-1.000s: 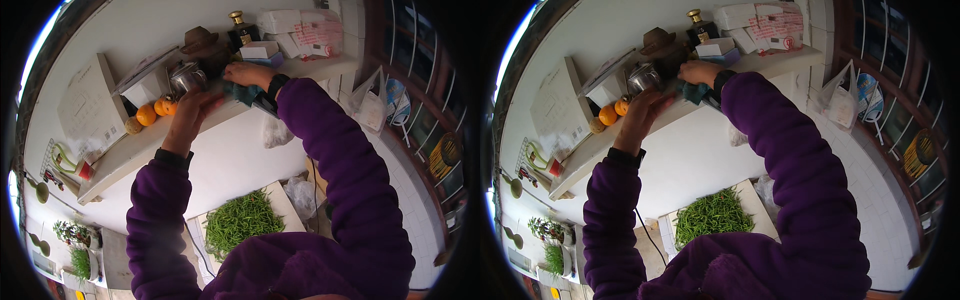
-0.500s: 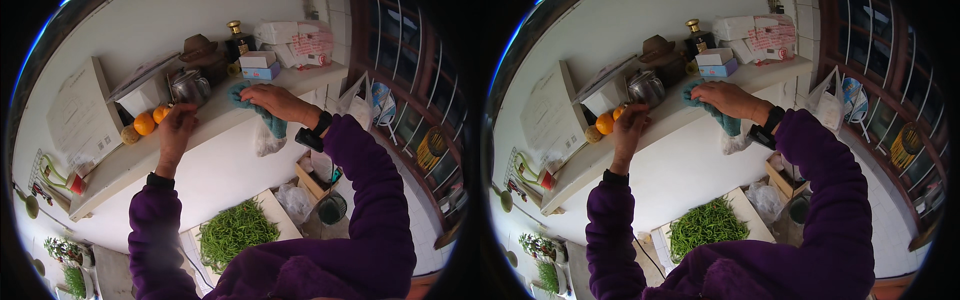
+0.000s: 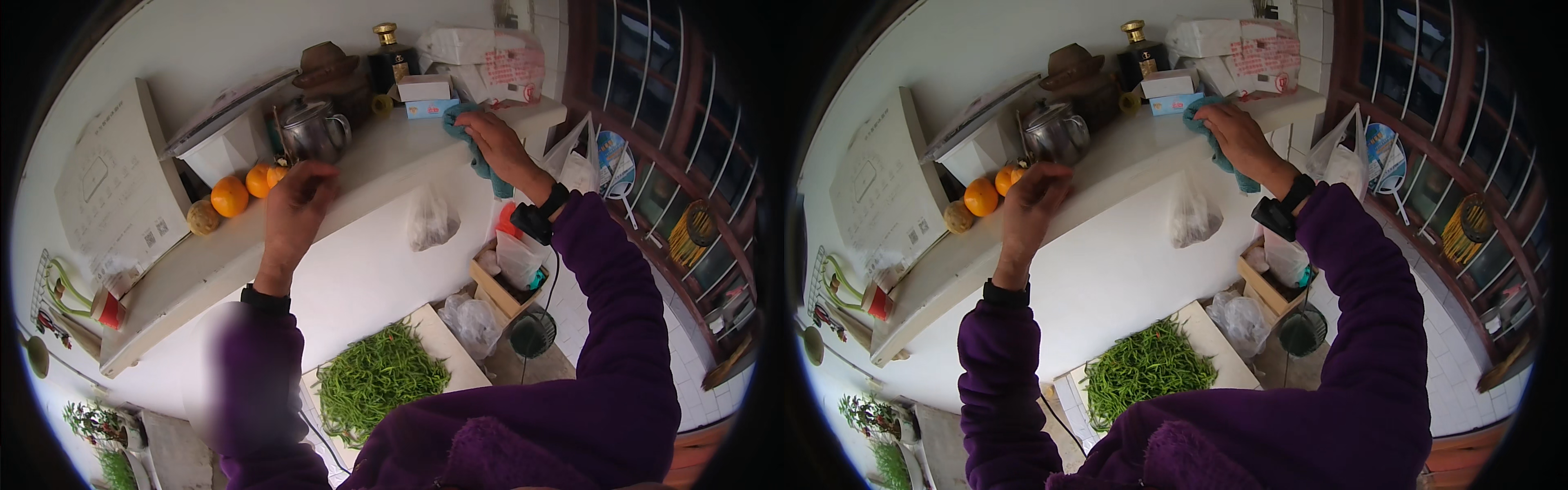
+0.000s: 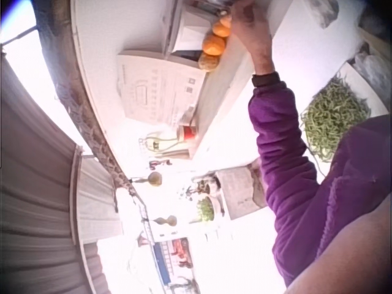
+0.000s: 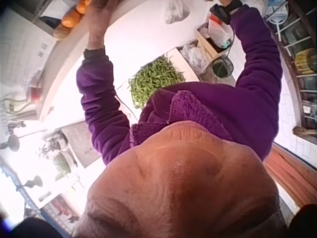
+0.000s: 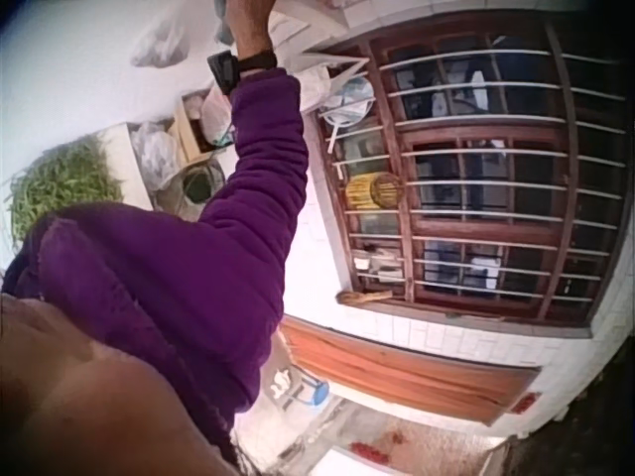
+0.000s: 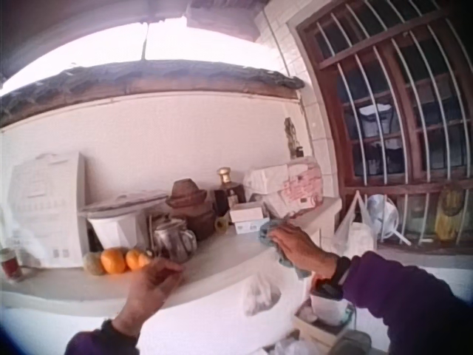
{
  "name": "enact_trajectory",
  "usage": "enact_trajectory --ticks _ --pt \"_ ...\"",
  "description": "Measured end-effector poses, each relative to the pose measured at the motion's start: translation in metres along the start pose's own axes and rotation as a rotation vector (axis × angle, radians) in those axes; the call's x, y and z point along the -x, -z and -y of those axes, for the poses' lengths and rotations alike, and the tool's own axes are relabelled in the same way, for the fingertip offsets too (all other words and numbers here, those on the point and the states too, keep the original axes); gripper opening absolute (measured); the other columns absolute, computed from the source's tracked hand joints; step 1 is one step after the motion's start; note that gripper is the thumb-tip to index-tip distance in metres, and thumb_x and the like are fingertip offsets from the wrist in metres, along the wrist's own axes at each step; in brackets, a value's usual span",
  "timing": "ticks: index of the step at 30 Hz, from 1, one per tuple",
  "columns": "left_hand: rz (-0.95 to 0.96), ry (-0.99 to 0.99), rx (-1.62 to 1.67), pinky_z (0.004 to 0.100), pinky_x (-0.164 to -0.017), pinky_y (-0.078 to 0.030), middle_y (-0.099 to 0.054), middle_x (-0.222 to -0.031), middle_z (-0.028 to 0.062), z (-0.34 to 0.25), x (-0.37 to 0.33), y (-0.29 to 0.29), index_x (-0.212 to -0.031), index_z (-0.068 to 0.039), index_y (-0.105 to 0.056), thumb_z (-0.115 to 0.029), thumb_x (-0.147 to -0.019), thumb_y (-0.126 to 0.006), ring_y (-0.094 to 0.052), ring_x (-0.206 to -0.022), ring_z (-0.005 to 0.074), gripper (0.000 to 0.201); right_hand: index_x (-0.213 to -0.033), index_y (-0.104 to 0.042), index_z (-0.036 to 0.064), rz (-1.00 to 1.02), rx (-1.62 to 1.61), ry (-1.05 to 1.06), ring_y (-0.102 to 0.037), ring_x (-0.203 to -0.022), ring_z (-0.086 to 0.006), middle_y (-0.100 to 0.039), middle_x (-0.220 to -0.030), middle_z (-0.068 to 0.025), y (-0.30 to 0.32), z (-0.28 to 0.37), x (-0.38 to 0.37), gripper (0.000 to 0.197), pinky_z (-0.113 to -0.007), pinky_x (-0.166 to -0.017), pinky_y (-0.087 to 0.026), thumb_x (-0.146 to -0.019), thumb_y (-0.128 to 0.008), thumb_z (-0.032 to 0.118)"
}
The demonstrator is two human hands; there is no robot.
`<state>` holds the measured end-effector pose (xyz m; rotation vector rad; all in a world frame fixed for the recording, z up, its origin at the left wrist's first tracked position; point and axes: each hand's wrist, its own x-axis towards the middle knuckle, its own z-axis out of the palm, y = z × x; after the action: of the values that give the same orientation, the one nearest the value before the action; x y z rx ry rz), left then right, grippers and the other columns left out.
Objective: The person wipes a countertop and a metal kettle with a cloth, then moves to a window and wipes the glass and frame. The person handles oranges and a kettle on the counter before cleaning the window panes and bars.
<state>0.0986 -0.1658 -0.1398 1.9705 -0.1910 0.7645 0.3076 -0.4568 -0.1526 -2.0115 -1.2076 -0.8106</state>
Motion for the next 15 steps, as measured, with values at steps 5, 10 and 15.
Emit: enact_trajectory --ticks 5,10,15 --pt "-0.034 -0.025 0.087 0.0214 -0.078 -0.049 -0.066 -0.088 0.0023 -0.004 0.002 -0.006 -0.105 -0.002 -0.064 -0.003 -0.093 -0.06 -0.063 -0.084 0.008 0.013 -0.116 -0.06 0.0093 0.213 -0.065 0.019 -0.06 -0.103 -0.0333 -0.064 -0.11 -0.0128 -0.026 0.019 -0.037 0.022 -0.04 -0.089 -0.047 -0.098 -0.05 0.019" --pt "-0.054 -0.067 0.184 0.0225 -0.08 -0.05 -0.068 -0.09 0.0036 -0.002 0.002 -0.006 -0.105 -0.001 -0.064 -0.002 -0.093 -0.058 -0.065 -0.088 0.0102 0.013 -0.121 -0.058 0.0066 0.478 -0.002 0.022 -0.06 -0.109 -0.0359 -0.065 -0.115 -0.017 -0.06 0.015 -0.096 0.032 -0.043 -0.092 -0.046 -0.095 -0.049 0.024" --pt "-0.066 -0.098 0.145 0.0233 -0.079 -0.051 -0.068 -0.09 0.0061 0.001 0.002 -0.004 -0.105 0.0 -0.064 0.0 -0.092 -0.056 -0.067 -0.087 0.0125 0.015 -0.128 -0.053 0.0061 0.636 0.117 0.012 -0.059 -0.108 -0.036 -0.062 -0.119 -0.0202 -0.096 0.021 -0.134 0.039 -0.041 -0.094 -0.046 -0.092 -0.052 0.022"
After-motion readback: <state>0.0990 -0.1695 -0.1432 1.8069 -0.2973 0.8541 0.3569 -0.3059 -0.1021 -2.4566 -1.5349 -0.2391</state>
